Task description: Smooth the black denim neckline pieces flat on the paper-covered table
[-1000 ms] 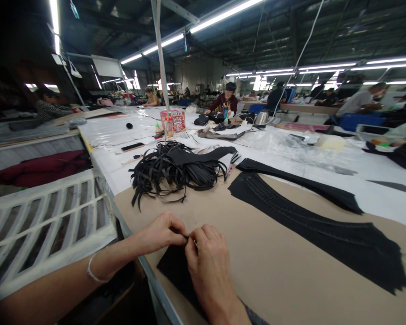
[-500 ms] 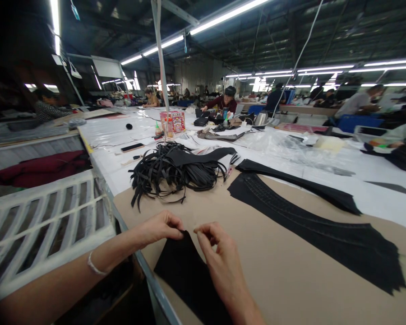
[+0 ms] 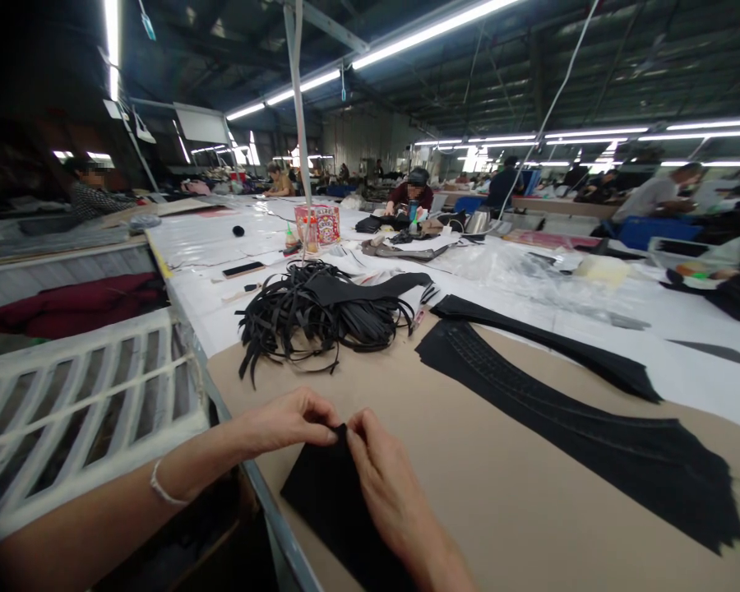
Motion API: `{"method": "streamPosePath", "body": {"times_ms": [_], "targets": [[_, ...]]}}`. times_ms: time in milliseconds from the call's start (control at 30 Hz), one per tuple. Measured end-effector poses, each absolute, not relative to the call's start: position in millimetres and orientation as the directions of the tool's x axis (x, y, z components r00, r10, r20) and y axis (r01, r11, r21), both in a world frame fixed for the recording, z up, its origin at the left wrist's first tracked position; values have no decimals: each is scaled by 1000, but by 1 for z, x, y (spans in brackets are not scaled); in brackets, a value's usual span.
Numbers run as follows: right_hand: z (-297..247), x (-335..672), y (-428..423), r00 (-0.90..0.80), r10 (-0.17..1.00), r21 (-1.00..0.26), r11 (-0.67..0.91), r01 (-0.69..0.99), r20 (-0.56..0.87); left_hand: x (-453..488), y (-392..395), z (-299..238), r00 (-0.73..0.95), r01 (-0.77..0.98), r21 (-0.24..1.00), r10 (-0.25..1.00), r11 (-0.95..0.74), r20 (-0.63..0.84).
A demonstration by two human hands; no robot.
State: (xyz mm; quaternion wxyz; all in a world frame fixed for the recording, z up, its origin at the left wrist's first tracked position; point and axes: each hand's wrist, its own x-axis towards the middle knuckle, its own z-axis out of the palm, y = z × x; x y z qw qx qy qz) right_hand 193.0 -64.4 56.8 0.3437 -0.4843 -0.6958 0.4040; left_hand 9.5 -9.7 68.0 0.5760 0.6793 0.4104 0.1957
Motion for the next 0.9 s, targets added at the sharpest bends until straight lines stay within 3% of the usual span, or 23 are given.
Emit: {"method": "streamPosePath", "body": {"times_ms": [267,467,900], "targets": [[55,197,-65,-276,955,-923,198,330,106,2,-8,87,642,259,957,717,130,-271],[57,196,-64,-310,948,-929,178,325,73,5,-7,90,594,296,955,783,-1,-184],[62,186,-65,-274,954,-849,241,469,120,10,-8,86,553,321,942,827,-98,-102]]}}
